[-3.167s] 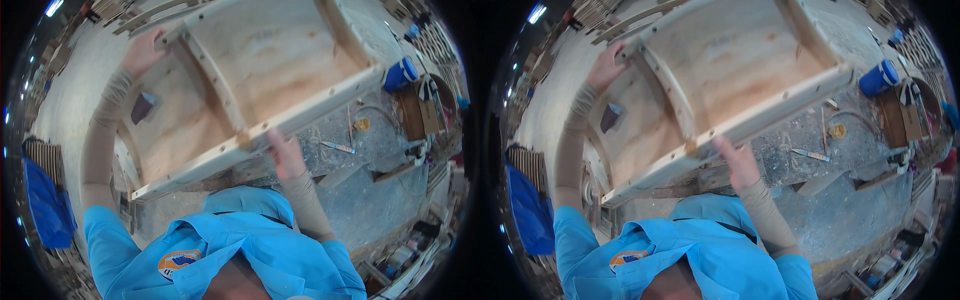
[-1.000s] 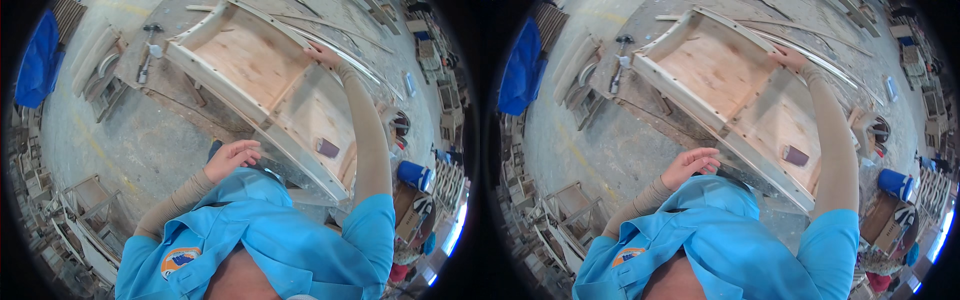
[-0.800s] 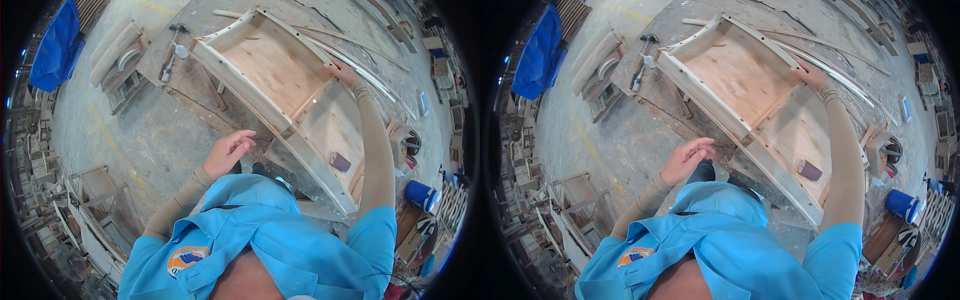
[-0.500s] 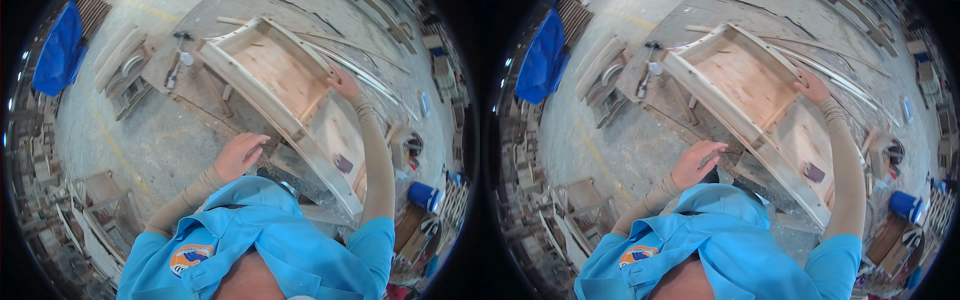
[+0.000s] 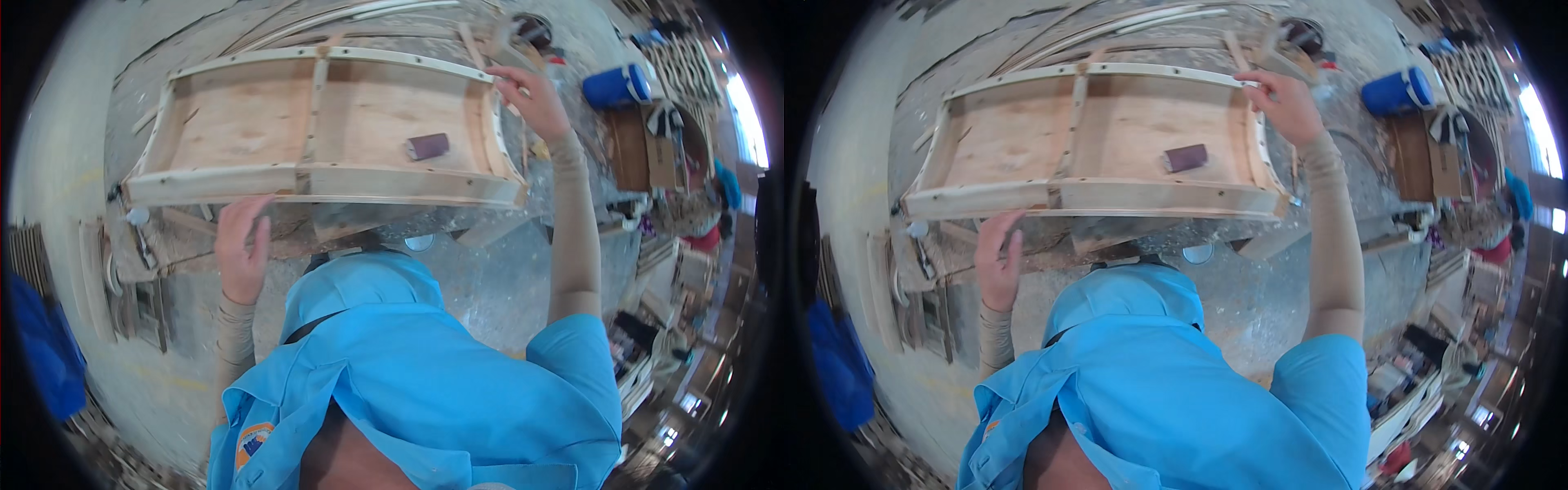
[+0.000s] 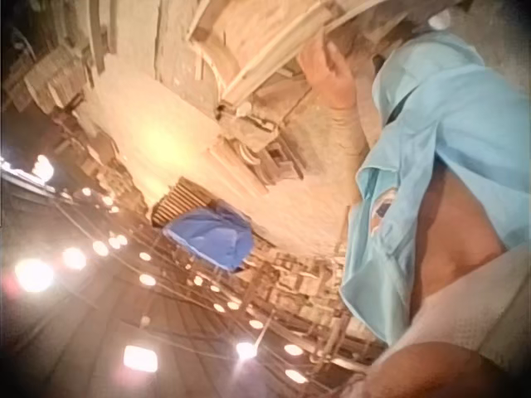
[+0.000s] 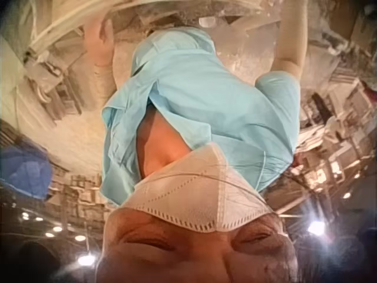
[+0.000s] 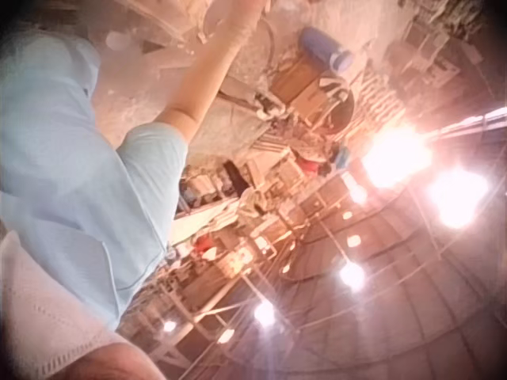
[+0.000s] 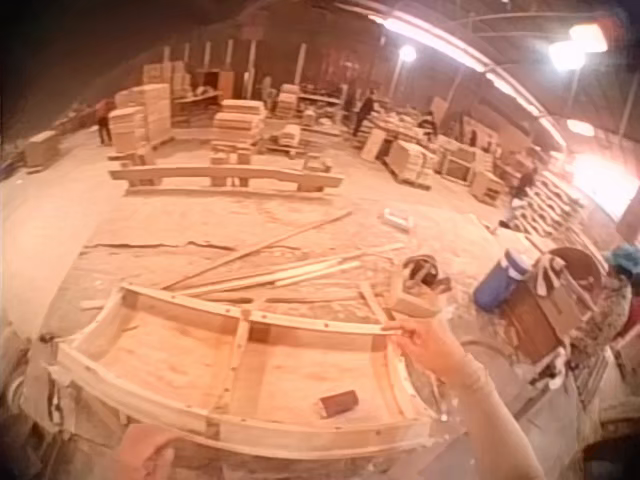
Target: The person applies glue from a white bottle to the joints of a wooden frame structure. They then insert small wooden dowels into the glued holes and use a blue scraper to remove excess glue from the surface. The person repeats this process for multiple joints on the frame.
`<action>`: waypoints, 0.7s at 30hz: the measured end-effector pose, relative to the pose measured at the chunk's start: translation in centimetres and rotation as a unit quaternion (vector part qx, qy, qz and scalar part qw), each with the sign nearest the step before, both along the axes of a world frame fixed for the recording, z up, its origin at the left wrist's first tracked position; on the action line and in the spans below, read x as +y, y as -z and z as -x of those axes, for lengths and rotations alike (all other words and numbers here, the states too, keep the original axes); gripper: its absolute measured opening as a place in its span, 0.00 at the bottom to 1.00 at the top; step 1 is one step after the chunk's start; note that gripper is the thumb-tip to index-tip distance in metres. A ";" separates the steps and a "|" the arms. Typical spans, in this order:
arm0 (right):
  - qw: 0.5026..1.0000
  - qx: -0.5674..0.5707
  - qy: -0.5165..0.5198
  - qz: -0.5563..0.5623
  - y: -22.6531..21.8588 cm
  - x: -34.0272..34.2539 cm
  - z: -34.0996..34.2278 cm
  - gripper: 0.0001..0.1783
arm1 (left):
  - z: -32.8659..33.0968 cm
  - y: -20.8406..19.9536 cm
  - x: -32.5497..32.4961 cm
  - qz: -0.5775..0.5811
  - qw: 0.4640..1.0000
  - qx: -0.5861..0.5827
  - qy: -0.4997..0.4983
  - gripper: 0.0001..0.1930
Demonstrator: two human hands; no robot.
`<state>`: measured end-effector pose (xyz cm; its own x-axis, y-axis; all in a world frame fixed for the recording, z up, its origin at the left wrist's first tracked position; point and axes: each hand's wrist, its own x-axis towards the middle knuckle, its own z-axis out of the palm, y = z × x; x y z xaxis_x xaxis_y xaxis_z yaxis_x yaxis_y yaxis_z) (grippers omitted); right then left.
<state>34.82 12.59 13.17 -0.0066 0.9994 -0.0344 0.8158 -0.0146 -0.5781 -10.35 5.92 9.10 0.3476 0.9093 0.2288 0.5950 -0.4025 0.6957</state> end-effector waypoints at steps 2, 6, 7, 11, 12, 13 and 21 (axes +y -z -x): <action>0.995 0.029 0.084 -0.040 -0.5 -4.7 -2.1 0.14 | 0.2 0.0 1.0 -0.025 0.999 0.022 0.006 0.17; 0.953 0.115 0.264 -0.089 -0.2 -13.6 -3.0 0.14 | 0.2 -0.5 2.9 -0.058 0.994 0.087 0.021 0.23; 0.941 0.127 0.297 -0.103 0.3 -15.6 -2.7 0.14 | 0.1 -0.5 3.4 -0.061 0.993 0.100 0.028 0.25; 0.896 0.182 0.384 -0.127 4.2 -21.2 -0.7 0.14 | 0.2 -0.8 4.8 -0.071 0.983 0.152 0.073 0.33; 0.887 0.196 0.398 -0.126 4.9 -21.8 -0.2 0.14 | 0.3 -0.7 5.0 -0.074 0.981 0.159 0.079 0.35; 0.881 0.204 0.406 -0.129 5.1 -22.2 0.6 0.14 | 0.3 -0.6 5.1 -0.076 0.979 0.165 0.087 0.36; 0.898 0.187 0.373 -0.141 5.4 -20.3 4.1 0.13 | 0.5 -0.3 4.8 -0.078 0.975 0.187 0.091 0.39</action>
